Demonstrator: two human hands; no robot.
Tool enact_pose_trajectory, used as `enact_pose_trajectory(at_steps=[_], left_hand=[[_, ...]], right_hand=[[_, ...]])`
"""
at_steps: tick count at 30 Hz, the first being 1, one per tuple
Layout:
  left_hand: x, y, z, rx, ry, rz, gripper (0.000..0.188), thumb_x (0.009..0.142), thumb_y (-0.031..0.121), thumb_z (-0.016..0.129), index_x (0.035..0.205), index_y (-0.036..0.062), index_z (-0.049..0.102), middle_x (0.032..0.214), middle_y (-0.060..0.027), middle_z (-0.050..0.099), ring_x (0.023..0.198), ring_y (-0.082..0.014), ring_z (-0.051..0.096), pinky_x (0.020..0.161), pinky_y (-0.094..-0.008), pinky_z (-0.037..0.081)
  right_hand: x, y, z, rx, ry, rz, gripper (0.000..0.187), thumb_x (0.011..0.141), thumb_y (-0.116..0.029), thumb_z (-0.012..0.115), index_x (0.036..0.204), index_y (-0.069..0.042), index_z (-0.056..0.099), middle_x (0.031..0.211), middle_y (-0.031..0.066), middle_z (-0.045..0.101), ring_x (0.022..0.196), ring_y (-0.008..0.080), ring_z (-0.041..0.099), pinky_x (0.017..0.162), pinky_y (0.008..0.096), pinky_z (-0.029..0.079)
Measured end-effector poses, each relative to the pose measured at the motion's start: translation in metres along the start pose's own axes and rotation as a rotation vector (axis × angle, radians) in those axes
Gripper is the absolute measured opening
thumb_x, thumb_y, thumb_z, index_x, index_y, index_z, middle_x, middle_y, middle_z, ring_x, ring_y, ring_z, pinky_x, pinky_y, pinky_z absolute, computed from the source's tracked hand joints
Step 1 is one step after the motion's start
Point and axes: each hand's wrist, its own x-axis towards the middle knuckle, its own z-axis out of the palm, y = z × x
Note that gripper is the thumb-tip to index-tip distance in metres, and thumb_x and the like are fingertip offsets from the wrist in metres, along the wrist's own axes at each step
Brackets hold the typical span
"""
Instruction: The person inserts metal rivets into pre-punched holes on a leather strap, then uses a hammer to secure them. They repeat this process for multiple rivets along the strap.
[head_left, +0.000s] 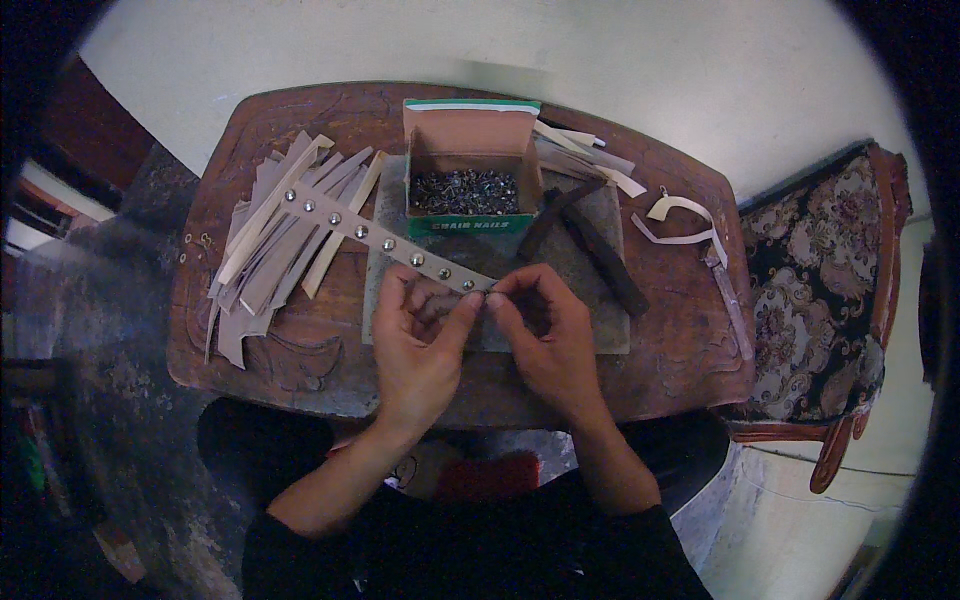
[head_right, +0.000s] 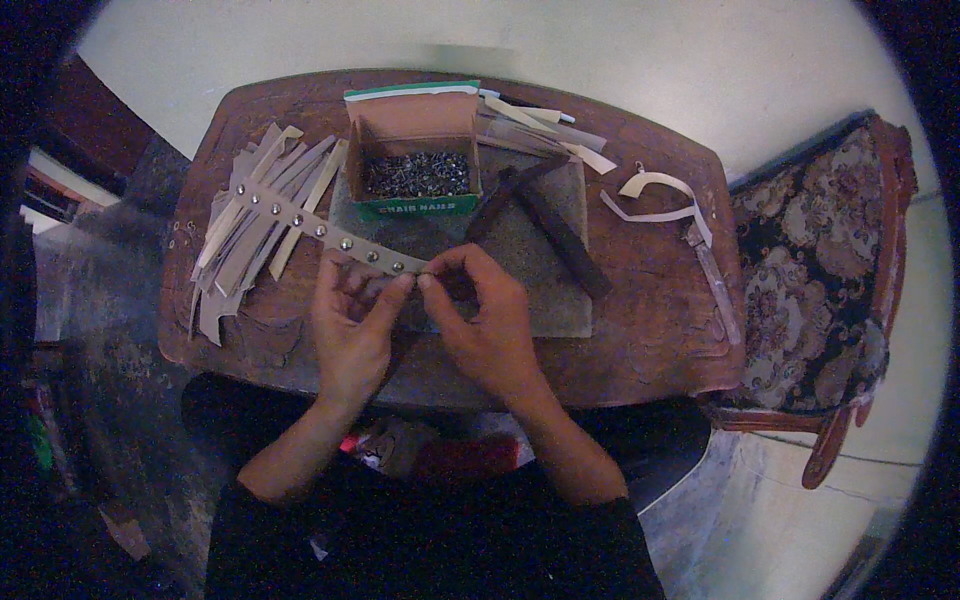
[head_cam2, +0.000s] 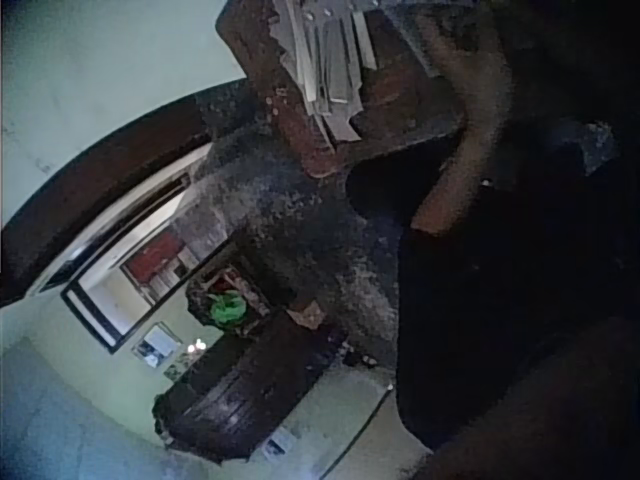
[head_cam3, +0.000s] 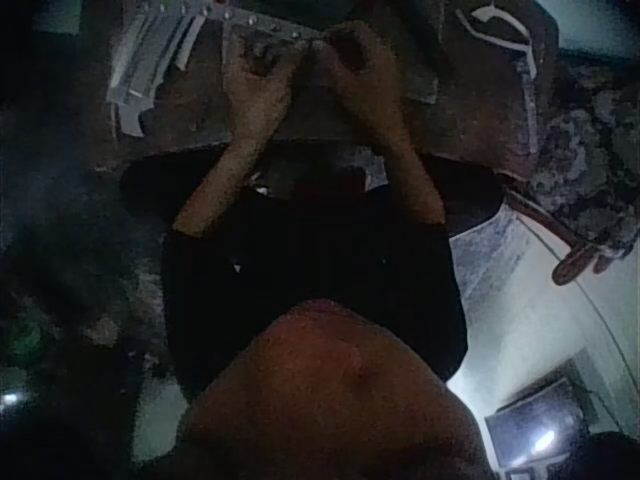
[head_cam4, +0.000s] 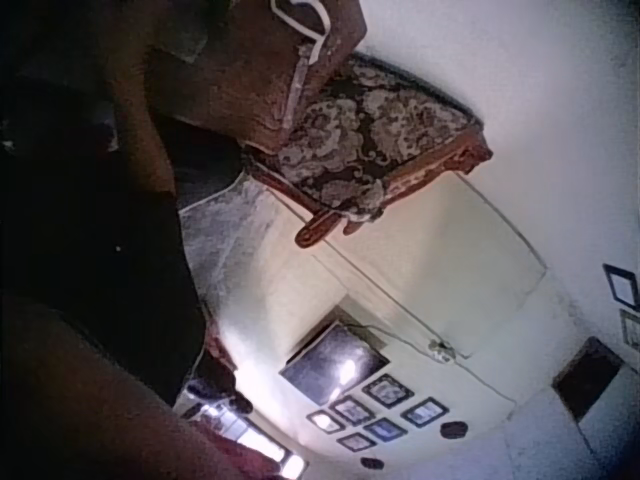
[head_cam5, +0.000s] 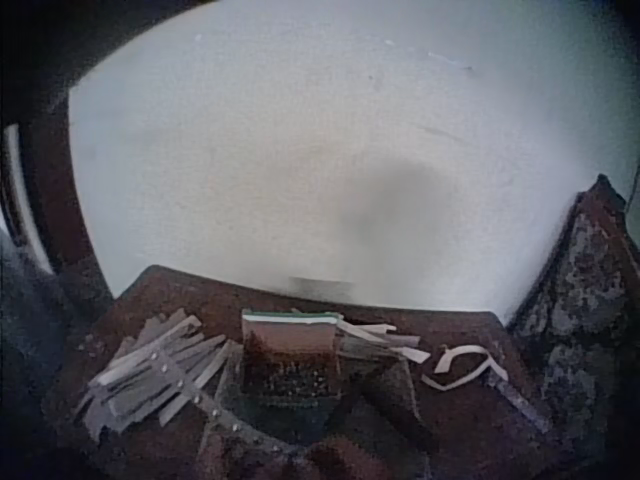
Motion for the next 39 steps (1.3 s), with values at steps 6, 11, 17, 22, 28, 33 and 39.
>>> enact_pose_trajectory(at_steps=[6,11,17,22,28,33,39], left_hand=[[0.002,-0.005,0.001,-0.077,-0.034,0.025,0.032,0.085,-0.004,0.06,0.111,0.0032,0.041,0.098,-0.0083,0.061,0.091,-0.0125,0.06,0.078,-0.0243,0.049],[0.008,-0.007,-0.004,-0.209,0.004,-0.102,0.037,0.085,-0.004,0.061,0.114,0.0025,0.039,0.1,-0.0107,0.061,0.091,-0.0141,0.06,0.08,-0.0264,0.05],[0.01,-0.01,-0.004,-0.274,-0.023,-0.128,0.041,0.084,-0.005,0.062,0.116,0.0024,0.039,0.101,-0.0118,0.061,0.092,-0.0145,0.061,0.08,-0.027,0.05],[0.01,-0.009,-0.006,-0.276,-0.04,-0.148,0.04,0.083,-0.006,0.063,0.115,0.0024,0.04,0.1,-0.0112,0.062,0.091,-0.0144,0.061,0.079,-0.026,0.05],[0.011,0.0,-0.007,-0.283,-0.062,-0.188,0.032,0.085,-0.004,0.062,0.111,0.002,0.043,0.097,-0.0104,0.063,0.089,-0.0142,0.062,0.077,-0.0259,0.051],[0.006,-0.001,-0.004,-0.169,-0.062,-0.136,0.027,0.087,0.0,0.061,0.109,0.0018,0.045,0.092,-0.0101,0.065,0.084,-0.0156,0.064,0.073,-0.028,0.053],[0.009,0.001,-0.006,-0.189,-0.005,-0.28,0.02,0.09,0.013,0.061,0.104,0.0023,0.052,0.089,-0.0101,0.066,0.081,-0.0187,0.066,0.065,-0.0271,0.053]], right_hand=[[0.002,0.004,0.004,0.087,0.076,0.008,0.025,0.085,-0.007,0.063,0.106,-0.002,0.053,0.088,0.0075,0.063,0.082,0.0137,0.061,0.074,0.0275,0.049],[0.007,-0.004,-0.004,0.276,-0.057,0.194,0.025,0.085,-0.006,0.064,0.108,-0.001,0.056,0.093,0.0052,0.063,0.087,0.0115,0.06,0.077,0.0257,0.048],[0.008,0.005,-0.007,0.33,-0.099,0.165,0.017,0.085,-0.005,0.065,0.101,-0.001,0.06,0.093,0.0038,0.063,0.087,0.0095,0.059,0.078,0.0245,0.048],[0.008,0.012,-0.005,0.33,-0.098,0.158,0.016,0.083,-0.006,0.067,0.097,-0.002,0.06,0.09,0.0024,0.064,0.086,0.0088,0.059,0.078,0.0239,0.047],[0.009,0.001,-0.008,0.301,-0.085,0.186,0.015,0.08,-0.005,0.068,0.093,-0.002,0.061,0.086,0.0017,0.063,0.082,0.0086,0.059,0.076,0.024,0.047],[0.008,0.002,-0.012,0.264,-0.042,0.224,0.014,0.079,-0.005,0.068,0.091,-0.002,0.062,0.083,0.0021,0.064,0.081,0.0096,0.059,0.074,0.0244,0.047],[0.012,-0.005,-0.026,0.242,-0.096,0.264,0.011,0.08,-0.006,0.067,0.089,-0.002,0.062,0.083,0.002,0.064,0.079,0.0094,0.059,0.072,0.0243,0.047]])
